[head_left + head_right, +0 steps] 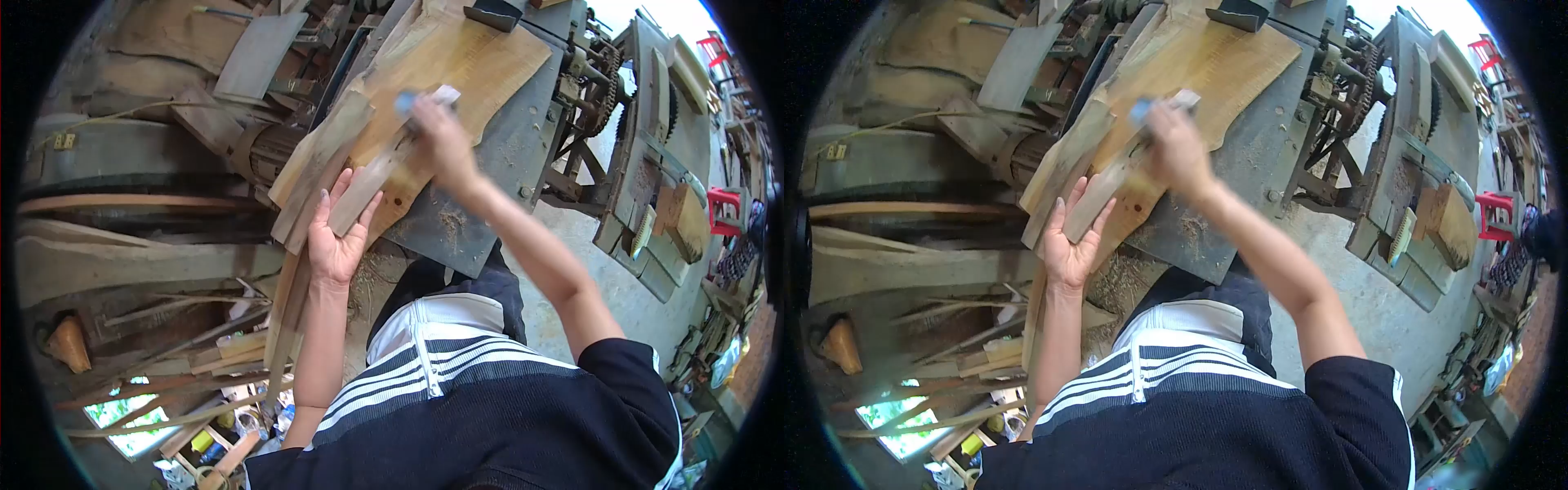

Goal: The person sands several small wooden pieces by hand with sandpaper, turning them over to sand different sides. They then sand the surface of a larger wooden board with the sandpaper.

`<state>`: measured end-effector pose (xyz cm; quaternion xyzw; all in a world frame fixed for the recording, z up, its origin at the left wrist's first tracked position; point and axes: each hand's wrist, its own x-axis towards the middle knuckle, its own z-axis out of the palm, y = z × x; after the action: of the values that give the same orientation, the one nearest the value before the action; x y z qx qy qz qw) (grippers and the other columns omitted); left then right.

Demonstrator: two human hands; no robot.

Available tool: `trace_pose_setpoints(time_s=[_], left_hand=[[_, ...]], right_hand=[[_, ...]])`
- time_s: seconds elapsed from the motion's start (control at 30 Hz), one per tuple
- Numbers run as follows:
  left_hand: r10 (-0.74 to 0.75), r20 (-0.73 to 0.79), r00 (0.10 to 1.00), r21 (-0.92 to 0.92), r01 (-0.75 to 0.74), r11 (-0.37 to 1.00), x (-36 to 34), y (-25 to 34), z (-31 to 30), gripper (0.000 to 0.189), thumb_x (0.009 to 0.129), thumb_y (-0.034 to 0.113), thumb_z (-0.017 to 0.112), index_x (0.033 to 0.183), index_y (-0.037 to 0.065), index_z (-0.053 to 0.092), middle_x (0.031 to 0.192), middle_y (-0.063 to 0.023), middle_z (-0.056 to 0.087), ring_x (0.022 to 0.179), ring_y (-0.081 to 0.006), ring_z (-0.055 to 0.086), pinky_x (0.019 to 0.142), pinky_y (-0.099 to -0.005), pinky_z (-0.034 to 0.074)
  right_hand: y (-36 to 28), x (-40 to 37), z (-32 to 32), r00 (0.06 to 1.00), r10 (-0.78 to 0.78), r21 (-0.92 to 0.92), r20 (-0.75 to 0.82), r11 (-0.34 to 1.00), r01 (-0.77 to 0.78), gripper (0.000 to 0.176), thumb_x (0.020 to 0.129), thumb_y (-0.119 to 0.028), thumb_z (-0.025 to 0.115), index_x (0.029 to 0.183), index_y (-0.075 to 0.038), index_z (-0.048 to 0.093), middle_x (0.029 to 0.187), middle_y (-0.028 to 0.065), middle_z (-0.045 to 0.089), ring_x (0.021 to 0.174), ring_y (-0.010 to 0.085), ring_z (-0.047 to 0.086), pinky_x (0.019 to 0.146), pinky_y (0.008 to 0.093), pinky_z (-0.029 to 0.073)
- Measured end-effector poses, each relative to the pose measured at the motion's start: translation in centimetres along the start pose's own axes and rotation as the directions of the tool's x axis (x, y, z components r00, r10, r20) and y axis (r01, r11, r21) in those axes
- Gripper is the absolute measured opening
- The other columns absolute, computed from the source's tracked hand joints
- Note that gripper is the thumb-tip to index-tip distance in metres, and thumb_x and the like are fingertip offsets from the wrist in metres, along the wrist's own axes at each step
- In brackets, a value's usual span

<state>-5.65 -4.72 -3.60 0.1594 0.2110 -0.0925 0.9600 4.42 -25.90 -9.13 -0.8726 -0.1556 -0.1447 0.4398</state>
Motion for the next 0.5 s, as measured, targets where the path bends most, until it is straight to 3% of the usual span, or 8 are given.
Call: trace_pose_setpoints(time_s=[0.1, 0.17, 0.23, 0.3, 0.33, 0.37, 0.43, 0.5], left_hand=[[0.04, -0.271, 0.962, 0.154, 0.003, 0.988, 0.7, 0.5, 0.5, 0.048, 0.111, 0.027, 0.03, 0.145, -0.005, 0.041, 0.145, -0.0218, 0.05, 0.136, -0.0335, 0.047, 0.118, -0.0519, 0.037], [-0.204, 0.213, 0.956, 0.062, 0.195, 0.979, 1.3, 3.0, -4.4, 0.048, 0.111, 0.028, 0.029, 0.145, -0.004, 0.043, 0.148, -0.0205, 0.048, 0.135, -0.0309, 0.049, 0.119, -0.0502, 0.035], [-0.222, 0.28, 0.934, -0.093, 0.256, 0.962, 1.0, 2.7, -4.0, 0.05, 0.111, 0.026, 0.026, 0.146, -0.007, 0.04, 0.149, -0.0231, 0.046, 0.138, -0.034, 0.046, 0.121, -0.0519, 0.032], [-0.067, -0.129, 0.989, 0.04, 0.073, 0.997, 0.3, 1.6, -0.7, 0.051, 0.111, 0.025, 0.024, 0.145, -0.011, 0.037, 0.151, -0.026, 0.043, 0.14, -0.0376, 0.042, 0.123, -0.0538, 0.029], [-0.04, -0.118, 0.992, 0.038, 0.045, 0.998, 0.1, 1.4, -0.3, 0.051, 0.111, 0.023, 0.023, 0.144, -0.014, 0.035, 0.152, -0.0278, 0.04, 0.143, -0.0402, 0.038, 0.124, -0.0557, 0.026], [-0.041, -0.112, 0.993, 0.04, 0.046, 0.998, -0.1, 1.3, -0.3, 0.051, 0.111, 0.023, 0.023, 0.144, -0.014, 0.035, 0.152, -0.0278, 0.04, 0.143, -0.0402, 0.038, 0.124, -0.0557, 0.026], [-0.028, -0.091, 0.995, 0.131, 0.04, 0.991, 0.0, 1.3, 0.0, 0.05, 0.111, 0.023, 0.024, 0.144, -0.012, 0.038, 0.151, -0.0272, 0.041, 0.141, -0.0396, 0.04, 0.123, -0.0549, 0.028], [-0.096, -0.026, 0.995, 0.043, 0.097, 0.994, 0.4, 1.7, -1.7, 0.049, 0.111, 0.024, 0.025, 0.144, -0.011, 0.039, 0.15, -0.0268, 0.042, 0.141, -0.0396, 0.041, 0.123, -0.0545, 0.03]], right_hand=[[-6.5, -5.4, 3.1, 0.948, -0.291, 0.117, 0.132, 0.954, 0.277, 0.049, 0.082, 0.001, 0.058, 0.131, 0.005, 0.057, 0.143, 0.0236, 0.053, 0.139, 0.0357, 0.047, 0.119, 0.0472, 0.035], [-8.8, -6.6, 2.4, 0.904, -0.374, 0.216, 0.207, 0.919, 0.33, 0.051, 0.083, 0.002, 0.062, 0.134, 0.003, 0.056, 0.146, 0.0218, 0.052, 0.139, 0.0335, 0.048, 0.12, 0.047, 0.034], [-4.7, -4.9, 2.1, 0.905, -0.378, 0.098, 0.196, 0.926, 0.366, 0.056, 0.082, 0.0, 0.065, 0.138, -0.001, 0.055, 0.147, 0.0196, 0.051, 0.14, 0.0329, 0.046, 0.12, 0.046, 0.034], [0.4, -1.7, 0.3, 0.979, -0.196, -0.075, 0.064, 0.977, 0.2, 0.05, 0.083, -0.007, 0.068, 0.132, -0.002, 0.058, 0.142, 0.0188, 0.056, 0.136, 0.0329, 0.051, 0.118, 0.0423, 0.037], [2.0, 0.5, -1.5, 0.995, -0.085, -0.006, 0.054, 0.996, 0.085, 0.05, 0.082, -0.007, 0.069, 0.13, -0.001, 0.058, 0.14, 0.0206, 0.057, 0.134, 0.0355, 0.051, 0.115, 0.0416, 0.04], [7.4, 1.2, 0.9, 0.997, -0.032, -0.201, -0.071, 0.979, 0.017, 0.046, 0.083, -0.005, 0.067, 0.129, -0.001, 0.059, 0.138, 0.0215, 0.058, 0.133, 0.0372, 0.051, 0.113, 0.041, 0.043], [6.9, 1.2, 1.0, 0.996, 0.068, -0.165, -0.061, 0.983, -0.077, 0.043, 0.087, -0.006, 0.062, 0.129, 0.0, 0.058, 0.14, 0.0219, 0.056, 0.133, 0.0379, 0.051, 0.114, 0.0434, 0.041], [-0.2, -2.2, 0.3, 0.989, -0.149, -0.088, 0.021, 0.985, 0.151, 0.043, 0.09, -0.006, 0.058, 0.132, 0.002, 0.056, 0.144, 0.0217, 0.052, 0.135, 0.0381, 0.05, 0.118, 0.0448, 0.036]])
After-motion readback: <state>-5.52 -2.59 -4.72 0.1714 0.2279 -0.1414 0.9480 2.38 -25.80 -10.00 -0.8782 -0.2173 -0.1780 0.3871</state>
